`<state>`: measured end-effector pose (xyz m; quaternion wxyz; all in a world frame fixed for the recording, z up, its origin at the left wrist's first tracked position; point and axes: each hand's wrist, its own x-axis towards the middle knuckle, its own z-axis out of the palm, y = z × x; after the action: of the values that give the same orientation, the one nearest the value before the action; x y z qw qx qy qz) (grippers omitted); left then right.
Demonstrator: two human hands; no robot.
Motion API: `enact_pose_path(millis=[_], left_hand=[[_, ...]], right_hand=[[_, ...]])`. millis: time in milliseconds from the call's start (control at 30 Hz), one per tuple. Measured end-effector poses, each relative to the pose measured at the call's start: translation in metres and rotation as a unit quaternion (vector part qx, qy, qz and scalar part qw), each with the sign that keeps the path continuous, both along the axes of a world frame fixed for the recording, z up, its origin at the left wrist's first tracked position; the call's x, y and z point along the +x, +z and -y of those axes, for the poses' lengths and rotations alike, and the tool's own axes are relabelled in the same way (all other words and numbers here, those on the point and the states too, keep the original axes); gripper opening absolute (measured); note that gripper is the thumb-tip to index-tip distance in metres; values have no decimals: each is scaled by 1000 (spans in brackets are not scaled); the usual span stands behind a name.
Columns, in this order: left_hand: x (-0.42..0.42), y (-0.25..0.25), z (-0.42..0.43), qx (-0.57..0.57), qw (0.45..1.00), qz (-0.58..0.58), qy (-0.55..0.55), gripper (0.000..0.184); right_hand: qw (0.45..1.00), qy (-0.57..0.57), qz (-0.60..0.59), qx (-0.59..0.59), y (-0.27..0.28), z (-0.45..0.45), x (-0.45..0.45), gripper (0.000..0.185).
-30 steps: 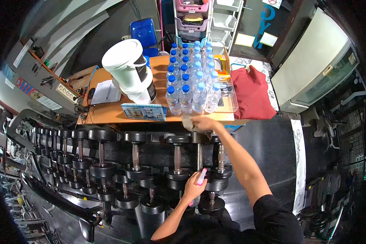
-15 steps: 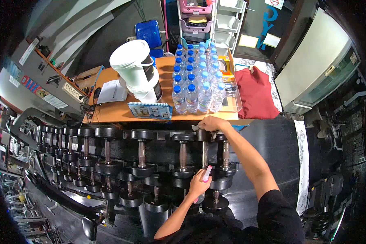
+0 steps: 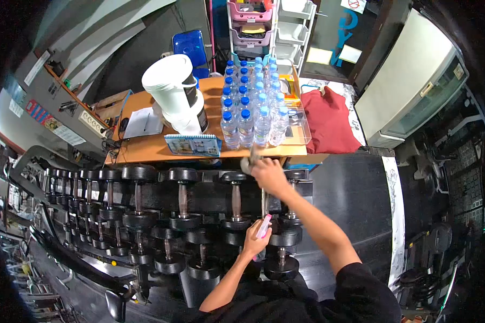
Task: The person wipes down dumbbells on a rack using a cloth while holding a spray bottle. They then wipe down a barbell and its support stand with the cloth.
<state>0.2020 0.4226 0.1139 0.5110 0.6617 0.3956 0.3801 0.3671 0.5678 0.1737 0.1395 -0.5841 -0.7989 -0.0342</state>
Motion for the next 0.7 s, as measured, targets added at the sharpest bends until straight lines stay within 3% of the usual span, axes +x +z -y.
enact_pose_path(millis=[67, 133, 200, 367, 467, 567, 600, 667, 700], left_hand=[[-5, 1, 6, 21, 999, -4, 25, 20], [-14, 14, 14, 18, 999, -23, 34, 20], [-22, 39, 28, -116, 992, 32, 47, 20], [-44, 60, 47, -106, 993, 30, 40, 20], [-64, 56, 59, -122, 992, 8, 33, 17], [-76, 54, 72, -137, 988, 50, 51, 18], [-80, 54, 75, -142, 986, 69, 56, 19], [-83, 54, 79, -147, 984, 88, 53, 20], [-85, 54, 81, -151, 984, 81, 52, 20]], right_hand=[[988, -66, 135, 24, -24, 0, -30, 23], [981, -79, 173, -33, -18, 2, -43, 25], [972, -40, 231, 17, -24, 4, -42, 28], [982, 30, 189, -7, -16, 28, -14, 24], [991, 75, 110, 25, -16, 54, 8, 18], [982, 61, -163, -70, -12, 60, 29, 17], [982, 58, -164, -68, -16, 61, 29, 17], [936, -16, -345, 64, -30, 60, 35, 18], [916, -22, -380, 128, -28, 56, 29, 16]])
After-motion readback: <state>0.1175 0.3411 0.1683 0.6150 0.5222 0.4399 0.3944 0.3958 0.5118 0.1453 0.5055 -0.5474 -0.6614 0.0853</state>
